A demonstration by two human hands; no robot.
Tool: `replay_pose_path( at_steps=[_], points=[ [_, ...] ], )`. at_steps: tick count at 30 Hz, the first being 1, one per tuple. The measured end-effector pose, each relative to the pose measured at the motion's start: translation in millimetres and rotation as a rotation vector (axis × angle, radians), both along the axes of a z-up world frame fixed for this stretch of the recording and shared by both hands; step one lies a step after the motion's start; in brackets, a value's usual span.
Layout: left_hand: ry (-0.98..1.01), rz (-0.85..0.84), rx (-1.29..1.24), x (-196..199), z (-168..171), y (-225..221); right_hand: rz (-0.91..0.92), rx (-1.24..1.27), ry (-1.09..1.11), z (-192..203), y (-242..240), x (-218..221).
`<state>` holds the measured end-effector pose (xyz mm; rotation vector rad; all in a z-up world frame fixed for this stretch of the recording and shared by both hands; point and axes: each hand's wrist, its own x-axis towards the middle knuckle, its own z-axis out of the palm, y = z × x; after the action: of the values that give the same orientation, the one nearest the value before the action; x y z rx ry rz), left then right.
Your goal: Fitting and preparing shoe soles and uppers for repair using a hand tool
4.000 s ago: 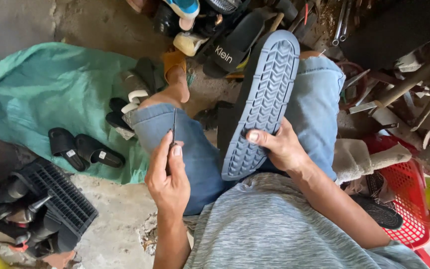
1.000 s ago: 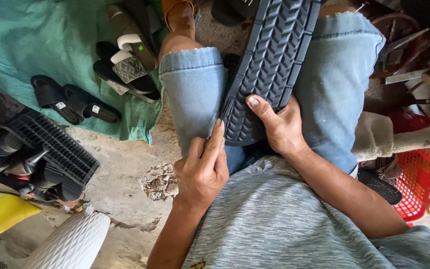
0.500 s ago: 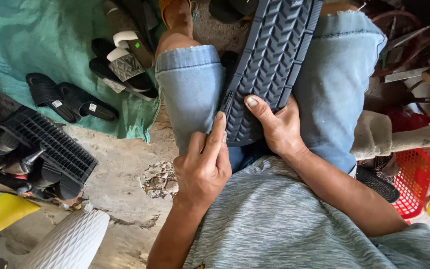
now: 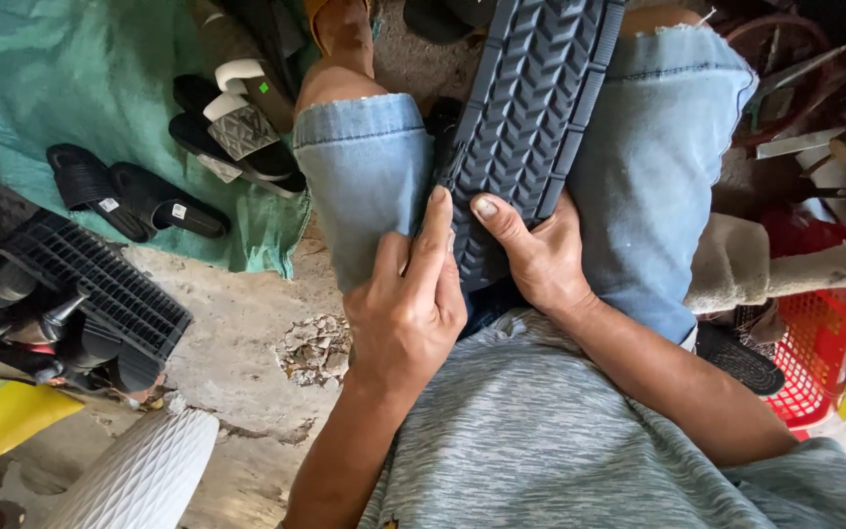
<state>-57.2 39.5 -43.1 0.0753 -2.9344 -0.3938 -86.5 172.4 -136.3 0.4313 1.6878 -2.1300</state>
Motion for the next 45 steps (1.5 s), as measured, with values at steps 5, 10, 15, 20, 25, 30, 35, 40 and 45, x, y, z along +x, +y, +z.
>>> replay_pose_path(
  at_steps=[5,10,15,20,25,30,35,40,45],
  points=[
    [0.018,0.004,0.015,-6,-4,2,0.028,0.016,0.056,-6,1,-1],
    [0.081,-0.015,-0.076,-25,-13,6,0.022,-0.014,0.093,3,-1,-4],
    [0.049,-0.031,0.038,-24,-5,1,-0.023,-0.092,0.049,1,-3,-6],
    [-0.121,0.000,0.501,-12,51,-20,-0.123,-0.230,-0.090,2,-1,-9],
    [-0.242,0.175,0.617,31,50,-55,-0.137,-0.561,-0.203,-30,9,14],
    [-0.153,0.224,0.786,31,38,-44,0.083,-0.912,-0.230,-6,10,4],
    [0.076,0.137,0.800,10,29,-14,-0.042,-0.665,0.036,-33,-4,16],
    [0.236,0.061,0.458,-9,15,-7,0.133,-0.333,0.098,-17,12,10],
    [0.268,0.049,0.378,-5,8,-17,0.136,-0.255,0.102,1,22,12]
  ],
)
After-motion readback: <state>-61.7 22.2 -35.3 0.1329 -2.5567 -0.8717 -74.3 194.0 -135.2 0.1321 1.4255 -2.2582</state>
